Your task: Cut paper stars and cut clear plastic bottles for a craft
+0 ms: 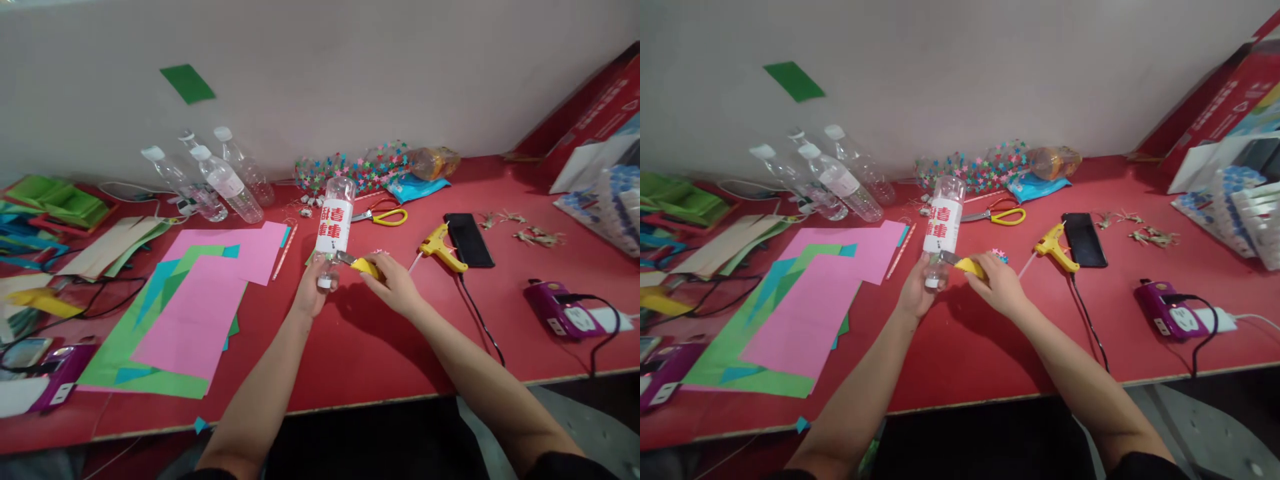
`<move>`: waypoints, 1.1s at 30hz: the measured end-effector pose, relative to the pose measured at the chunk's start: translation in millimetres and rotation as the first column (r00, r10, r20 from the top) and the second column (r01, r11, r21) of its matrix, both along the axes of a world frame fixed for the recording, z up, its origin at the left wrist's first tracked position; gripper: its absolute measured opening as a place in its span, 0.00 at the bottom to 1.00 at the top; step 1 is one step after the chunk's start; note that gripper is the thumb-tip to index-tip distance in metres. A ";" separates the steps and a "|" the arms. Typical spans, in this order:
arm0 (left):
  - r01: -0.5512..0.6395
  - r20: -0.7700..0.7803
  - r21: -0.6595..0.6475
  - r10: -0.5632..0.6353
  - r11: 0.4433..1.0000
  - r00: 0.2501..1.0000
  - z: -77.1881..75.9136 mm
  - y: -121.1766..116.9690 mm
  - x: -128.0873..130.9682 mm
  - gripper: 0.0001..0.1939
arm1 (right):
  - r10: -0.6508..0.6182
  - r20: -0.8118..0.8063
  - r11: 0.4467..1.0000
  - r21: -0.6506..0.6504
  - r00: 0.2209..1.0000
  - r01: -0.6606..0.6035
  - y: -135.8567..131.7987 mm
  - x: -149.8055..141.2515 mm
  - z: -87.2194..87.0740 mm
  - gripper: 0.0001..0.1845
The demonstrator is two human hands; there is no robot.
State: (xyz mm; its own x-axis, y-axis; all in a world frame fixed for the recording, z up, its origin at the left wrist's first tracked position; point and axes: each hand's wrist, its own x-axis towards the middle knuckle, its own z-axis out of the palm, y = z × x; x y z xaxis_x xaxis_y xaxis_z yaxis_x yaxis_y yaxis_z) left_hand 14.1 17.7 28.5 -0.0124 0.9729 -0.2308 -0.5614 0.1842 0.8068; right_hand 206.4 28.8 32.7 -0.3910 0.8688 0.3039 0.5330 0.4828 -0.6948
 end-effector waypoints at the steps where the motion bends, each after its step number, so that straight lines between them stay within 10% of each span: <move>1: -0.017 0.005 -0.002 0.017 1.000 1.000 -0.4 -0.2 0.2 0.22 | 0.028 0.032 0.999 0.026 0.999 -0.028 -1.7 -2.1 -1.0 0.14; 20: -0.164 -0.148 0.033 0.167 0.986 0.975 -7.9 -6.1 14.3 0.18 | -0.161 0.193 0.936 0.342 0.968 0.087 -13.5 -16.9 -16.1 0.19; 33: -0.199 -0.357 0.172 0.249 0.965 0.900 -2.6 -13.8 12.5 0.18 | -0.039 -0.011 0.991 0.130 0.999 0.040 -13.2 -18.5 -8.5 0.13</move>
State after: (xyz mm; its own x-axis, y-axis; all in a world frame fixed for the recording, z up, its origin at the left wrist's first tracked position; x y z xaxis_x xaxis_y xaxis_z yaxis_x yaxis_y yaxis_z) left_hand 26.7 3.9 25.9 -0.2939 0.9550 -0.0399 -0.2300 -0.0301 0.9727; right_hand 187.9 15.6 24.2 -0.3539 0.8366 0.4182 0.5483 0.5478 -0.6319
